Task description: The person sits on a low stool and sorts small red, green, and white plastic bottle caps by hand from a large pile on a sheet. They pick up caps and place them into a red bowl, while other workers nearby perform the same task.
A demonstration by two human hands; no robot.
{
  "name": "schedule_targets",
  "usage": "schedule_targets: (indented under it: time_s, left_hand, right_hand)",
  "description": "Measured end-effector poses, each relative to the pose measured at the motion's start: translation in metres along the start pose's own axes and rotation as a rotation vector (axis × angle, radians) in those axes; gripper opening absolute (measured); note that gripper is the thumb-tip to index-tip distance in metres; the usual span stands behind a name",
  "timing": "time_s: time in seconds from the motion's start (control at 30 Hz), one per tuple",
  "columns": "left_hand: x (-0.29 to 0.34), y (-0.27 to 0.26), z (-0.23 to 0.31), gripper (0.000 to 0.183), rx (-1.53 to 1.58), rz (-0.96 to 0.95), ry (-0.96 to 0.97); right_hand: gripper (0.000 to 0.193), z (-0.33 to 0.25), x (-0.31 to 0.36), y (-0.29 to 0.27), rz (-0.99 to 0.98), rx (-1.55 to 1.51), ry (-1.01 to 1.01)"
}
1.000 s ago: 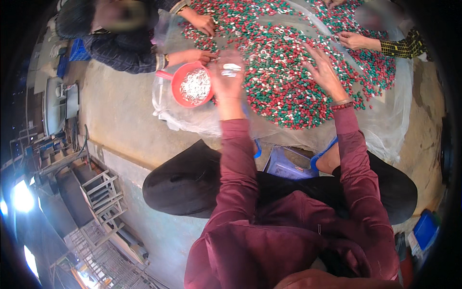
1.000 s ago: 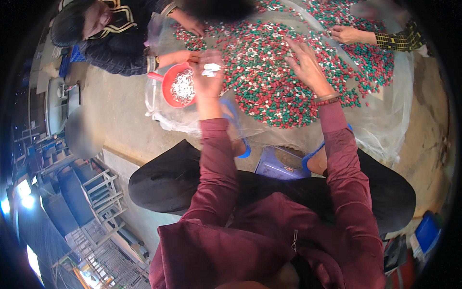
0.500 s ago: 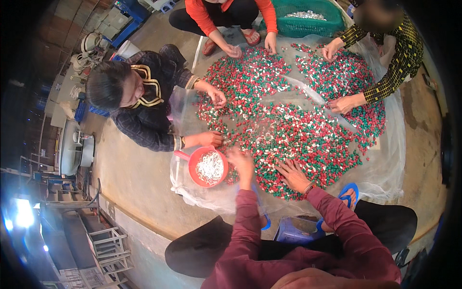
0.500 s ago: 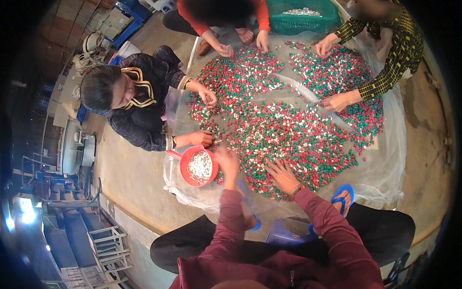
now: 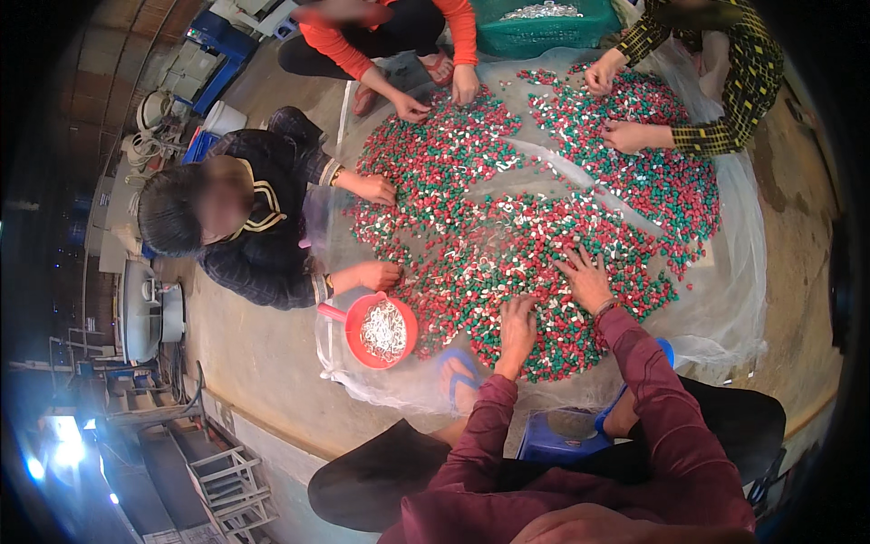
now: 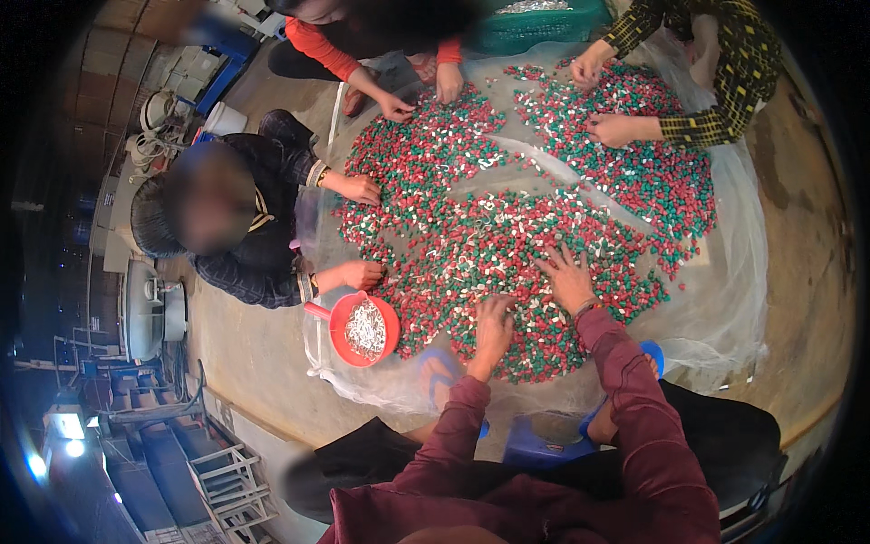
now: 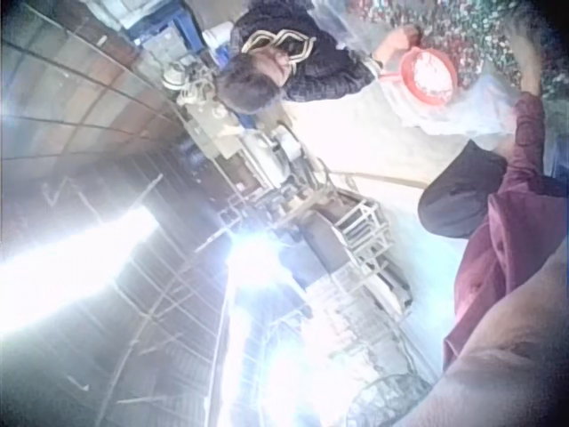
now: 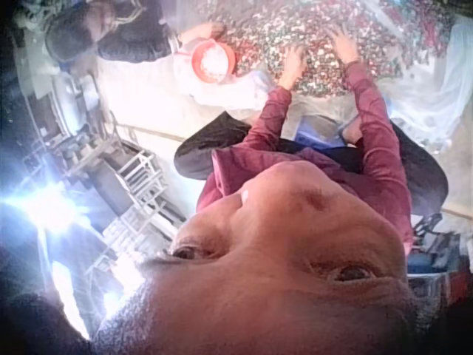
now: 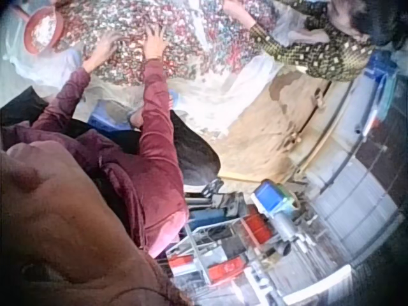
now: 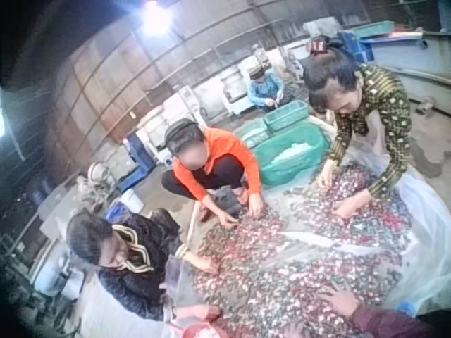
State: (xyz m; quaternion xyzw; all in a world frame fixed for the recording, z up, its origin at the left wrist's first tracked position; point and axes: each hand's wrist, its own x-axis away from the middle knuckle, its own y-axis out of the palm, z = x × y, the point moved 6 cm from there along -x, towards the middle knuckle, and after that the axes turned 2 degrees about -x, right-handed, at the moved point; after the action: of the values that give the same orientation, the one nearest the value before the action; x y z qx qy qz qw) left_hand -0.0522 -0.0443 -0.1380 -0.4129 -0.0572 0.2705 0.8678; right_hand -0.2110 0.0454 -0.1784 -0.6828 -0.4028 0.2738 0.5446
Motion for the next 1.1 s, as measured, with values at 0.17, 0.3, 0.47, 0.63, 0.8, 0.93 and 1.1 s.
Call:
schedule_targets:
  time_s: [0.17, 0.3, 0.47, 0.63, 0.8, 0.93, 1.1]
  left_hand:
    - [0.025, 0.046, 0.021, 0.039, 0.072, -0.271, -0.014]
    - [0.032, 0.075, 0.013, 0.048, -0.007, -0.281, -0.035]
    - [-0.01, 0.08, -0.008, 0.058, -0.009, -0.099, 0.008]
    - [-0.095, 0.078, -0.02, 0.056, -0.041, -0.088, -0.004]
    - [-0.169, 0.06, -0.04, 0.066, -0.052, -0.132, -0.128]
    - [-0.172, 0.046, -0.023, 0.055, -0.255, -0.222, 0.119]
    - [-0.099, 0.076, 0.009, 0.049, -0.012, -0.538, 0.276]
  right_hand:
    - [0.047, 0.029, -0.009, -0.012, -0.052, -0.217, -0.082]
    - [0.049, 0.062, -0.017, -0.029, 0.238, -0.474, -0.033]
    - [0.055, 0.086, -0.009, -0.017, 0.162, -0.214, 0.176]
    - [0.049, 0.075, -0.01, -0.008, -0.15, -0.187, 0.312]
    - [0.025, 0.052, 0.002, -0.005, -0.213, -0.118, 0.197]
    - [0.026, 0.028, 0.011, 0.005, -0.28, -0.332, -0.003]
    - [0.045, 0.028, 0.034, 0.001, -0.129, -1.113, 0.38]
